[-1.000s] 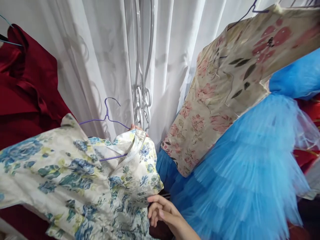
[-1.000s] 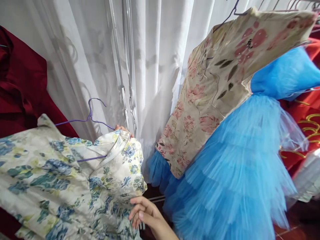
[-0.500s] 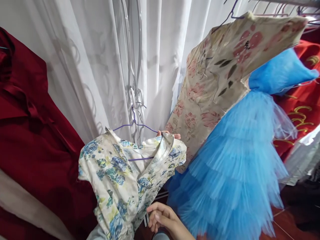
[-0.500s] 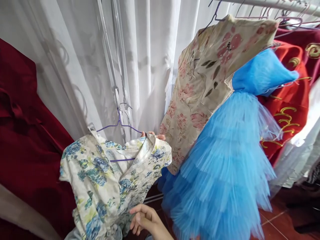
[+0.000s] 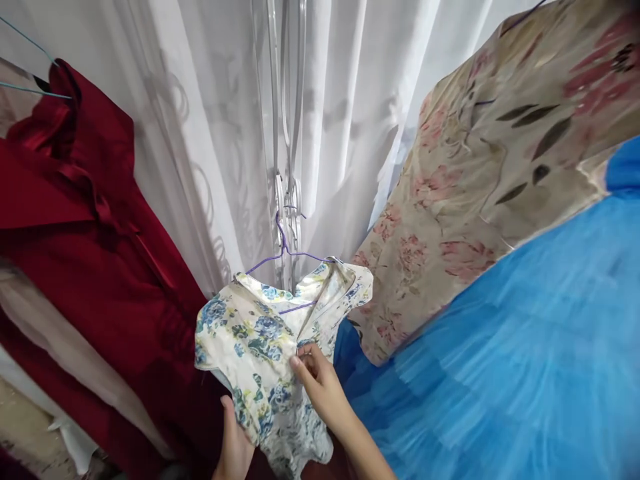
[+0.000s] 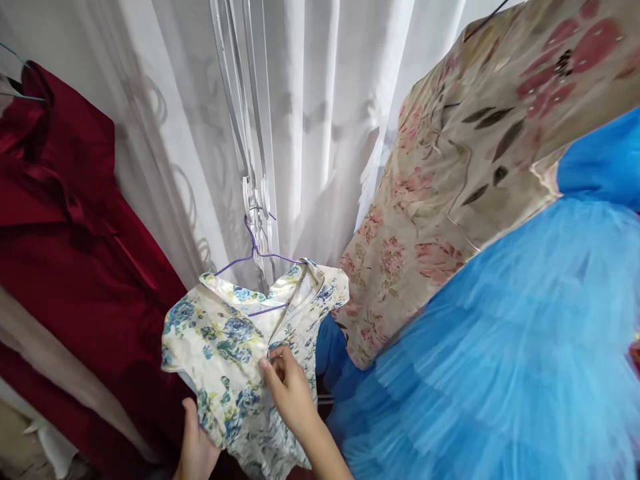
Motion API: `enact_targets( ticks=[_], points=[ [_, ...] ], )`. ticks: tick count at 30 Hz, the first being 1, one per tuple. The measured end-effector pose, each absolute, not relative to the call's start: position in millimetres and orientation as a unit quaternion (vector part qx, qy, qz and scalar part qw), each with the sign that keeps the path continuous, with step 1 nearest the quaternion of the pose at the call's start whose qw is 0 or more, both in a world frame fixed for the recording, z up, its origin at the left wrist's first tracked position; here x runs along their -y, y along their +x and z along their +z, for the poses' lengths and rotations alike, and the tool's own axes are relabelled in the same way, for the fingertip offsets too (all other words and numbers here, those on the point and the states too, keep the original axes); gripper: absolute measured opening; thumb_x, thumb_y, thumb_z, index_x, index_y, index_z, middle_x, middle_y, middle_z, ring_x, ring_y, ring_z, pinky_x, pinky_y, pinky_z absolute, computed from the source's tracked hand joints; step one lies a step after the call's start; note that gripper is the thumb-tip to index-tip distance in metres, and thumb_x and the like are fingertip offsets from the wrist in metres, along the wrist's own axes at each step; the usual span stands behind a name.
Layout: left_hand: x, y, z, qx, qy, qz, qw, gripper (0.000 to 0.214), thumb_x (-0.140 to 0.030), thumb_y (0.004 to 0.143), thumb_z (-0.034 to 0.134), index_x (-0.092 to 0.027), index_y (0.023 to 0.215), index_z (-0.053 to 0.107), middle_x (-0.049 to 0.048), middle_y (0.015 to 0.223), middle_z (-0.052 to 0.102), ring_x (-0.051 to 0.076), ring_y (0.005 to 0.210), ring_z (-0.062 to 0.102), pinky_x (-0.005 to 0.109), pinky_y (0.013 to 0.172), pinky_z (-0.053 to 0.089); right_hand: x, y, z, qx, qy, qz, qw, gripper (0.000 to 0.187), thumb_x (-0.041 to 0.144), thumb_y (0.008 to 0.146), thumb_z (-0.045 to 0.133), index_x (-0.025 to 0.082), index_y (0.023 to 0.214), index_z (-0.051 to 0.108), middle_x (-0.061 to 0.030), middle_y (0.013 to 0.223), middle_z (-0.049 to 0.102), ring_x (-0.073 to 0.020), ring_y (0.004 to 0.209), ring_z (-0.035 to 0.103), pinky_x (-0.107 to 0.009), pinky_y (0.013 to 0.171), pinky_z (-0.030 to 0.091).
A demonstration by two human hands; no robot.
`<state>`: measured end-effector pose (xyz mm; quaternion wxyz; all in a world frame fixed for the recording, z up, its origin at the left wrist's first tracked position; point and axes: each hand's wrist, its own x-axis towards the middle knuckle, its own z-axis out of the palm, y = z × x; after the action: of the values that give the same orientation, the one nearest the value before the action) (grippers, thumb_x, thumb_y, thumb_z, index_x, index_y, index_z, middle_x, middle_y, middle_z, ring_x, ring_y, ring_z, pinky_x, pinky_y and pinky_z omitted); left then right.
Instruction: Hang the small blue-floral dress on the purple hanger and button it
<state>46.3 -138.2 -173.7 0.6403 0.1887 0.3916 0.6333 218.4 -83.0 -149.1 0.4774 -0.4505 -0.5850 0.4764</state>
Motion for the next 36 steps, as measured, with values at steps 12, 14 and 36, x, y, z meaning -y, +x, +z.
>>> enact_targets(
  ticks=[12, 14, 36],
  points=[
    [154, 75, -191, -0.586, 0.266, 0.609, 0.465, 0.060, -0.036, 0.069, 0.080, -0.016, 0.122, 0.061, 0.0132, 0.131, 0.063, 0.034, 0.131, 0.050, 0.046, 0.111, 0.038, 57, 229, -152, 0.546, -0.373, 0.592, 0.461, 0.036, 0.049, 0.092, 0.052, 0.022, 0.072, 0.045, 0.0089, 0.042, 0.043, -0.0082, 0.036, 0.032, -0.023, 0.043, 0.024],
    [157, 76, -195, -0.583, 0.265, 0.608, 0.470, 0.056, -0.035, 0.070, 0.079, -0.017, 0.120, 0.062, 0.0120, 0.127, 0.065, 0.033, 0.131, 0.050, 0.046, 0.111, 0.038, 62, 228, -147, 0.558, -0.390, 0.566, 0.465, 0.035, 0.049, 0.092, 0.054, 0.021, 0.073, 0.047, 0.0073, 0.043, 0.048, -0.0086, 0.038, 0.037, -0.023, 0.044, 0.028],
    [115, 129, -174, -0.535, 0.630, 0.517, 0.223, 0.011, -0.023, 0.091, 0.048, -0.021, 0.093, 0.059, 0.0048, 0.080, 0.067, 0.021, 0.076, 0.066, 0.028, 0.071, 0.049, 72, 234, -95, 0.445, -0.382, 0.617, 0.525, 0.013, 0.027, 0.072, 0.064, 0.015, 0.067, 0.062, 0.0055, 0.038, 0.054, -0.0042, 0.028, 0.028, -0.020, 0.033, 0.017]
  ],
)
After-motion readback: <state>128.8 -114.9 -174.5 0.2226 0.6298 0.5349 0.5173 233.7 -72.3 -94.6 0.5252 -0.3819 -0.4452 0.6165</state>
